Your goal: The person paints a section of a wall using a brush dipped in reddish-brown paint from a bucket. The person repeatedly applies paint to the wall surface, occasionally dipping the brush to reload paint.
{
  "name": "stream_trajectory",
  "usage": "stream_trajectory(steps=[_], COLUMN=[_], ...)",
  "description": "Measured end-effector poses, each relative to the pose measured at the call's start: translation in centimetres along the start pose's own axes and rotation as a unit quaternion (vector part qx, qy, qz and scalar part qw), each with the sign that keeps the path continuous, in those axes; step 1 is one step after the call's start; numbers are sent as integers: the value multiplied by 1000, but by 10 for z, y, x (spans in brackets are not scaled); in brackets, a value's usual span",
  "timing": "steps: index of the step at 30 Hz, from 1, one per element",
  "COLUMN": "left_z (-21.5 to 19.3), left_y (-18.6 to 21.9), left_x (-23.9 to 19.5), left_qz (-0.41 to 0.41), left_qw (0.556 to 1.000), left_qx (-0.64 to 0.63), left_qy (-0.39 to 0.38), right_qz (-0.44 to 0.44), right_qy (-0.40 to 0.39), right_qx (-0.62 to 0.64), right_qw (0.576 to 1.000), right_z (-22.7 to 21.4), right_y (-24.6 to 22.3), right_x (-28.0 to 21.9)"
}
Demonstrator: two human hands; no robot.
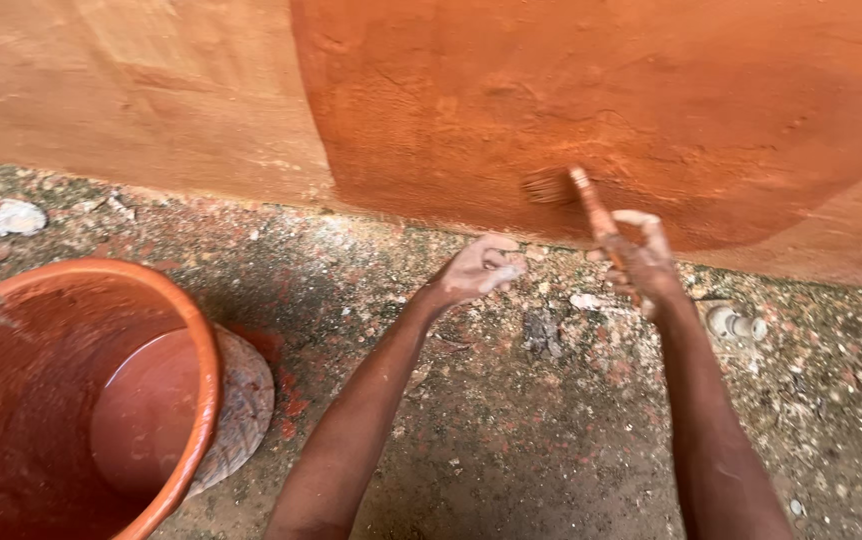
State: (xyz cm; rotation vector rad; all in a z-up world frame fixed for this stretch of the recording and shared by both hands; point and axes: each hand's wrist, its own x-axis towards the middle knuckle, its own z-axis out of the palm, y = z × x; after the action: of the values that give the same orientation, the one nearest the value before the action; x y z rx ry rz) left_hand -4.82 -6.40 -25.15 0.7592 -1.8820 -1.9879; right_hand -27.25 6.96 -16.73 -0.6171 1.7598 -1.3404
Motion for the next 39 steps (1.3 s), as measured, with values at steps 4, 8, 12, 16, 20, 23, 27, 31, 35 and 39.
stream_trajectory(steps=[4,8,12,16,20,23,27,31,35,39], left_z=[-9,-11,-6,-2,0,-2,-14,-31,-37,-27], left_y=[-23,-36,-40,-38,-27,-14,-5,2,12,32], left_x=[7,19,32,35,26,13,-2,-6,-13,-19], left_qz=[54,63,109,167,161,122,106,105,128,162], left_qw=[998,996,989,981,980,987,987,982,977,971], left_qx=[-15,-55,-78,-73,-89,-43,-32,-33,-31,-23], left_qy=[14,40,67,69,77,92,114,156,166,173], right_qz=[-49,-190,-288,-476,-74,-8,-112,-326,-339,-439], right_qy=[90,115,173,148,10,-69,-51,155,238,212], right_qx=[12,58,185,42,-119,-237,-222,-31,44,-7], right_qw=[995,973,923,866,990,969,967,932,909,873], right_z=[-31,-57,-58,-6,30,35,18,-22,-42,-18], right_y=[-15,-22,-16,2,18,19,-1,-47,-77,-61], right_x=[-22,-30,-29,-14,-26,-39,-49,-63,-71,-58])
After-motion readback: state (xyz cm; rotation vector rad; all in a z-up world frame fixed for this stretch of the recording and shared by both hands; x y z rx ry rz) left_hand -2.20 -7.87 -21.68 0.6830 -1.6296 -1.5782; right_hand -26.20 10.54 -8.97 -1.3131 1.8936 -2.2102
